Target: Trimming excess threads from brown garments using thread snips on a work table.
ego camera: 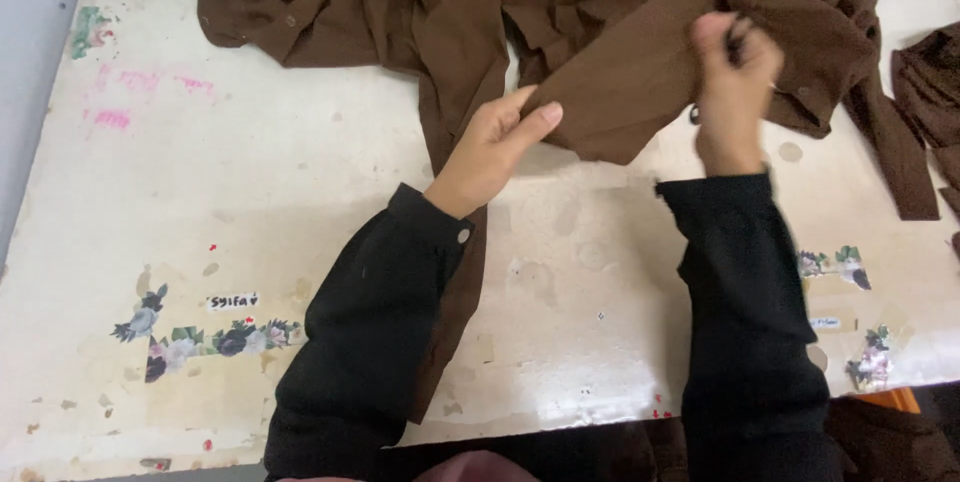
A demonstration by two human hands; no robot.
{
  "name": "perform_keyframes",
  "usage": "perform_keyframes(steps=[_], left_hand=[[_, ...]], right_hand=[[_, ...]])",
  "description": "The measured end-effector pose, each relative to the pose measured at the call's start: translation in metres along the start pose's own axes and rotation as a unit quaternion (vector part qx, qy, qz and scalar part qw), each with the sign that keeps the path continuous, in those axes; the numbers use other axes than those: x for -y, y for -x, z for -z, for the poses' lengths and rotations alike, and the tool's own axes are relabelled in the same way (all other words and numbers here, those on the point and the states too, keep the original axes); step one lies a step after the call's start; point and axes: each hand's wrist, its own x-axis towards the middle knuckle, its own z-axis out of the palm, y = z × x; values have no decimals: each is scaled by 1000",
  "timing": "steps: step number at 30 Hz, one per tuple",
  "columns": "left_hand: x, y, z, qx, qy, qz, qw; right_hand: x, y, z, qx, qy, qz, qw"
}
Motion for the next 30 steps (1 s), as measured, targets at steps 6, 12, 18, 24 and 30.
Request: perform_keyframes(steps=[6, 12, 18, 24, 30], left_hand=[[-59, 20, -8, 46, 59, -44, 996], [-83, 35, -20, 76, 14, -36, 996], [-90, 36, -13, 126, -76, -16, 989], [-95, 41, 5, 110, -151, -99, 977], [-100, 46, -17, -8, -42, -154, 987]], right_hand=[[95, 13, 39, 12, -156, -77, 985], [168, 41, 38, 155, 27, 152, 976], [158, 49, 39, 296, -4, 31, 955], [141, 49, 62, 106, -101, -3, 989], [161, 41, 59, 82, 37, 33, 995]])
